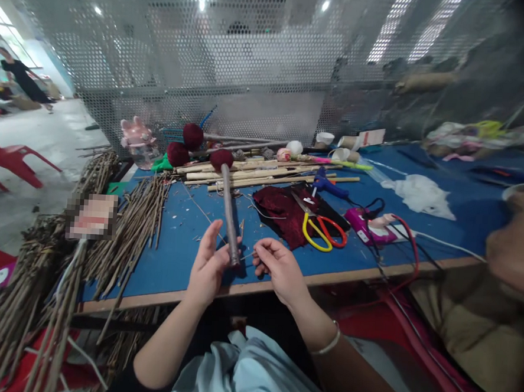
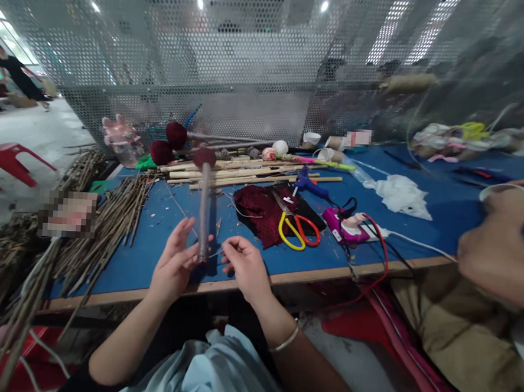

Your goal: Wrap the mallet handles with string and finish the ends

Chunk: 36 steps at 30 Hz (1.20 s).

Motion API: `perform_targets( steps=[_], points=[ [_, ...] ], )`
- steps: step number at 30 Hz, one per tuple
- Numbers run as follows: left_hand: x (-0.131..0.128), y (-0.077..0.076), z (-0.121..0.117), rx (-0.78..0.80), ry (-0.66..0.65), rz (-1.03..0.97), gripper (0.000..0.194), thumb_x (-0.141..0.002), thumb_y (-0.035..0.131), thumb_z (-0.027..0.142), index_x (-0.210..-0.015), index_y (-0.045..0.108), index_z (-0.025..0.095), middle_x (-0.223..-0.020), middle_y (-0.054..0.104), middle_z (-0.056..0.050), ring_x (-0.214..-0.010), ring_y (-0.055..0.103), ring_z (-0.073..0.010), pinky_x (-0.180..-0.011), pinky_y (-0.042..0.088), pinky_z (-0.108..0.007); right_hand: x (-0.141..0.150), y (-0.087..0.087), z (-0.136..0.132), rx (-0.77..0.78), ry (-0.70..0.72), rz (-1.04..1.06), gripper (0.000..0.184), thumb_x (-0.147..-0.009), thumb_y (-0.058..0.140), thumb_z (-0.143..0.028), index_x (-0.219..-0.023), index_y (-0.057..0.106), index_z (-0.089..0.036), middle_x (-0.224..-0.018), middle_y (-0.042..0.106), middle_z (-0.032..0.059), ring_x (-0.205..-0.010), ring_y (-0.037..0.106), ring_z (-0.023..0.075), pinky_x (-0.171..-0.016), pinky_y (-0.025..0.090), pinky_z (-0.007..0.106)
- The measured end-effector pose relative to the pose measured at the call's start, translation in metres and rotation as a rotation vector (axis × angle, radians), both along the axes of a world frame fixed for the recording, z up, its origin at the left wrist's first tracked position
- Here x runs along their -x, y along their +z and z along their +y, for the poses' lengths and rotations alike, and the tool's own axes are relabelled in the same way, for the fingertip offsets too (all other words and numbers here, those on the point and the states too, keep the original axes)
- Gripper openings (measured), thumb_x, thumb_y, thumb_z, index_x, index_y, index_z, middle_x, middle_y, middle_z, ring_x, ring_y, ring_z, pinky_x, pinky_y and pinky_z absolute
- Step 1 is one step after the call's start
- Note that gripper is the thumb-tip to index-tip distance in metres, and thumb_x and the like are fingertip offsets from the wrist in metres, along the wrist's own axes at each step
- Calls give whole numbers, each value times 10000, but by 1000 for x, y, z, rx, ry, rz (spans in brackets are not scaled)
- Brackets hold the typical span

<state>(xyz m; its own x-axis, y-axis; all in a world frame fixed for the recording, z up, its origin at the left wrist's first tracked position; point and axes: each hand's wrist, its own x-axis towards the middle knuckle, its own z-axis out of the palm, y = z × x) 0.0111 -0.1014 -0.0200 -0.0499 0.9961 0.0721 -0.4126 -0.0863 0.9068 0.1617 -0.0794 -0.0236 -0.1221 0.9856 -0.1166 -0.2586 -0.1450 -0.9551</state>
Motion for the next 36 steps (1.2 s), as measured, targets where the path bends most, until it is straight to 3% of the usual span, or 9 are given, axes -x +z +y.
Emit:
perform_targets(
  steps=[2, 4, 8, 12, 19, 23, 26, 31, 36],
  points=[
    [3, 5, 6, 152, 21, -188, 640, -753, 551, 191, -1335, 335, 343, -1498, 234, -59, -1022, 621, -232, -696, 550, -304, 1, -1, 1, 1, -9, 2, 308, -670, 703, -444, -759, 592, -171, -651, 573, -14, -558, 526, 98, -454, 428, 197],
    [7, 10, 9, 292, -11, -296, 681, -731, 542, 170, -1359, 291, 253, -1415, 371, -140, -945, 651, -230, -650, 559, -311, 2, -1, 1, -1, -7, 0, 317, -659, 711, -445, -767, 597, -169, -635, 567, -18, -552, 524, 96, -449, 429, 194],
    [10, 11, 8, 442, -260, -327, 623, -682, 548, 72, -1279, 373, 108, -1168, 592, -176, -874, 666, -189, -717, 545, -280, 2, 1, 1, 8, 26, -2, 323, -660, 714, -439, -782, 598, -164, -579, 555, -33, -486, 502, 79, -439, 423, 193],
    [3, 4, 0, 310, -406, -273, 670, -598, 632, 18, -1228, 451, 154, -1168, 607, -125, -897, 658, -182, -762, 522, -267, -2, 3, -2, -5, 28, -12, 307, -680, 705, -426, -789, 600, -159, -547, 561, -34, -461, 499, 75, -444, 419, 191],
    [-12, -3, -1, 86, -212, -177, 784, -620, 748, 107, -1302, 391, 254, -1187, 617, -77, -1022, 616, -155, -868, 477, -261, -8, 5, -14, 4, 82, -139, 292, -687, 696, -425, -786, 640, -156, -519, 532, -38, -434, 455, 72, -408, 353, 187],
    [-14, -3, 1, 66, -119, -138, 755, -625, 762, 185, -1285, 398, 213, -947, 695, -44, -888, 652, -143, -847, 489, -283, -6, 4, -15, -4, 136, -170, 306, -668, 702, -435, -765, 650, -149, -503, 487, -50, -420, 409, 63, -415, 350, 198],
    [-14, -3, -2, 7, -29, 58, 642, -690, 718, 223, -1265, 436, 178, -818, 694, -25, -786, 660, -136, -818, 504, -299, -7, 6, -16, -42, 33, -211, 305, -698, 680, -439, -799, 658, -152, -535, 515, -30, -449, 447, 83, -425, 378, 210],
    [-7, -3, -9, -305, 118, 673, 324, -822, 541, 152, -1139, 600, 184, -1001, 688, -74, -877, 652, -144, -834, 506, -295, -6, 13, -16, -370, -98, -287, 154, -770, 640, -332, -777, 697, -190, -783, 623, 46, -657, 571, 143, -572, 474, 258],
    [1, 0, -11, -576, 161, 980, 356, -837, 441, 62, -1090, 644, 206, -975, 685, -67, -886, 641, -134, -778, 521, -254, -6, 9, -15, -567, -110, -355, 117, -797, 612, -244, -789, 728, -229, -808, 655, 55, -811, 604, 183, -745, 484, 310]
  ],
)
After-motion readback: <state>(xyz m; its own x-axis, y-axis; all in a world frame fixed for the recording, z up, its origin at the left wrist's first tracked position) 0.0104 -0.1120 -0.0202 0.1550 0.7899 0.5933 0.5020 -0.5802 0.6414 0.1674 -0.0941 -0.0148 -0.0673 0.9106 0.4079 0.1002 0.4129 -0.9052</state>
